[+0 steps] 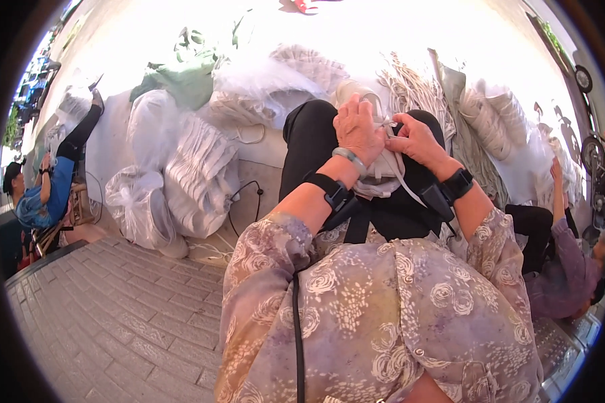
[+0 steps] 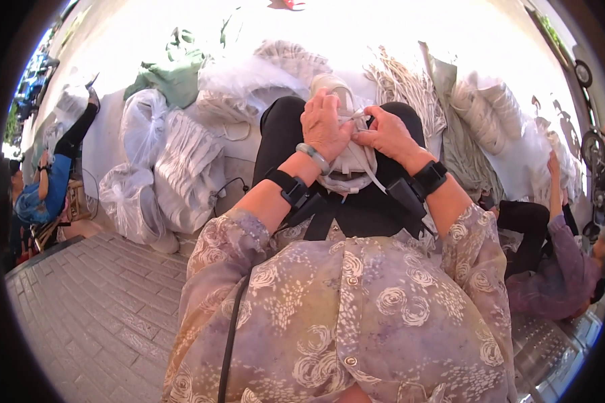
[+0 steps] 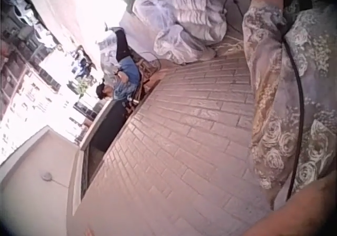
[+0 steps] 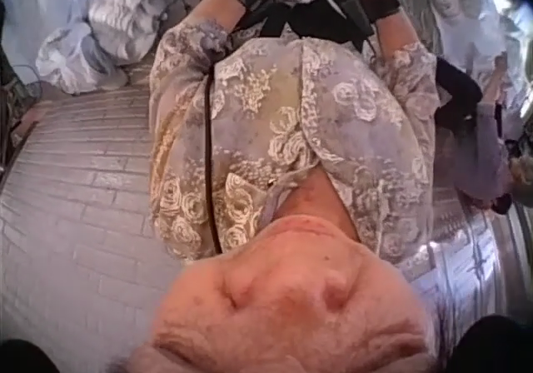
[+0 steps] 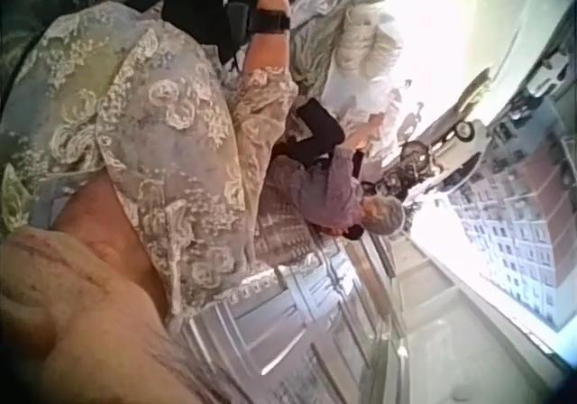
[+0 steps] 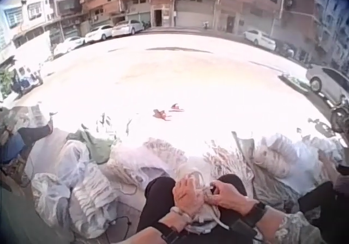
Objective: Lacing shoelaces on a pair of sneakers in an outdoor workshop environment.
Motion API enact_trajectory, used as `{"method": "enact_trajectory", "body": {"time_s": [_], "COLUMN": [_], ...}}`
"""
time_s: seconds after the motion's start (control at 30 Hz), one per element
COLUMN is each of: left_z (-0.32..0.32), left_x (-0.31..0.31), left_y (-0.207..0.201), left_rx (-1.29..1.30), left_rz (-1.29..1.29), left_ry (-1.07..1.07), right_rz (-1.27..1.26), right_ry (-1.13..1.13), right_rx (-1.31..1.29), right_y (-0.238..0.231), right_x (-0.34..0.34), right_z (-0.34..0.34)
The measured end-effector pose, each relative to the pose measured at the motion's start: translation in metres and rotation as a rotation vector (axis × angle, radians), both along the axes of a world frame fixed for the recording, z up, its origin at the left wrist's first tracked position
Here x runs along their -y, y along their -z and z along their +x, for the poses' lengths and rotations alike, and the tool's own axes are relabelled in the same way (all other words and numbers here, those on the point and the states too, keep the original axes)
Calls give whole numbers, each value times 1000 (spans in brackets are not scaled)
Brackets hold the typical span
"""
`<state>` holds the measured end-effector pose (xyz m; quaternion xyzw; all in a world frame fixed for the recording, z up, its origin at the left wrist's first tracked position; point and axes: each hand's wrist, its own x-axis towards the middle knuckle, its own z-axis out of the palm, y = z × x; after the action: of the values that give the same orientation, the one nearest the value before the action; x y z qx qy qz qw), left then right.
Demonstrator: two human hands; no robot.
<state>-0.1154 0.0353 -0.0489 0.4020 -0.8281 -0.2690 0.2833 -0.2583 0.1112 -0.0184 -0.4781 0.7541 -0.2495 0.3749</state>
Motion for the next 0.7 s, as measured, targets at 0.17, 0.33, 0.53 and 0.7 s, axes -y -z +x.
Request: {"method": "enact_trajectory", "body": {"time_s": [0.17,0.33,0.53,0.7], "left_z": [-6,-9,-12,-19], "left_x": [-1,-2,-5,-3], "left_y": [0,-4,-15,-28], "left_rx": [49,111,239,299], "left_rz": [48,-14,7,163], "left_ry": [95,161,158,206], "right_rz": [85,77,65,24], "right_ry": [-38,-106,-171,-212], "right_rx": [-94,-309,-319,-280], "right_y": [-14,-19,-19,-31], "right_x": [-6,-3,-5,-9], "right_z": [-6,2,-3,-4]}}
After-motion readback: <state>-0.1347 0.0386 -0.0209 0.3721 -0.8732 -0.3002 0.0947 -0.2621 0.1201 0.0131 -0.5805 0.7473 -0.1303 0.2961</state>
